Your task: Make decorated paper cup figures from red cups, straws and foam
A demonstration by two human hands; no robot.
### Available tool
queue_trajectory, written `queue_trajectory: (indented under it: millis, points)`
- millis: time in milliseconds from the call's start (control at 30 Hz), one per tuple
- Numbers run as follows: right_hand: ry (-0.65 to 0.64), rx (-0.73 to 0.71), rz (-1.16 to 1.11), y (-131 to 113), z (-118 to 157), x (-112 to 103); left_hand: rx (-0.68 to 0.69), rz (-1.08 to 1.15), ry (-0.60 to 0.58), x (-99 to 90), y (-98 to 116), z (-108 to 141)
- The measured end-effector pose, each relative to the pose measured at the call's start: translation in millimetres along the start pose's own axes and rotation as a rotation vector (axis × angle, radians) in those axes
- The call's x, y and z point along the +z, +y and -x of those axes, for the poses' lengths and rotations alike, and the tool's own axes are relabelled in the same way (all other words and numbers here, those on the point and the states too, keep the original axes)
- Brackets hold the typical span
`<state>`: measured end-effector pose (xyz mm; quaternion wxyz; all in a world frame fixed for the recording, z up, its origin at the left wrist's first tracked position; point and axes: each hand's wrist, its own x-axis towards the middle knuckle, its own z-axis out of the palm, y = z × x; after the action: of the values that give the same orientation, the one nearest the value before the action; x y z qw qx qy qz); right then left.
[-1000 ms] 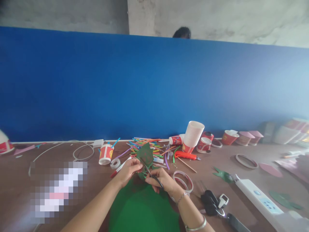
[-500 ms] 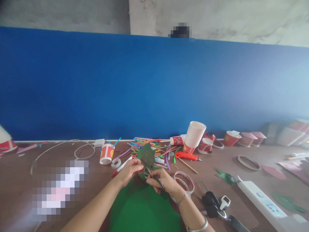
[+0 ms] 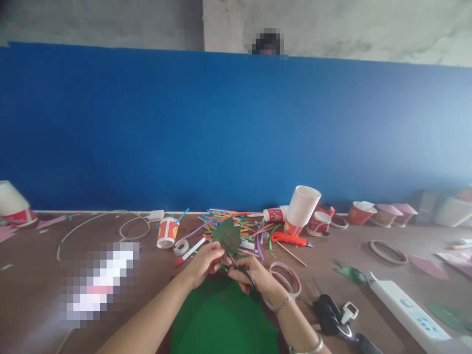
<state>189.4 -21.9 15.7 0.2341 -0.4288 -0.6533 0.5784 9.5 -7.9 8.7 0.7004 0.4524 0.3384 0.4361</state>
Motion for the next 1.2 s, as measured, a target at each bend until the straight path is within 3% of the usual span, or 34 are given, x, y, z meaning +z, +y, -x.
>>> queue_trajectory:
  millis: [800,1200]
  points:
    - [0.006,0.017,-0.03,2.6,-1.6,-2.0,0.024,-0.055,0.003,-3.7,0.6,-0.9]
    - [-0.014,-0.067,-0.107,6.0,0.9,-4.9,-0.031,-0.036,0.047,-4.4,4.9,-0.9]
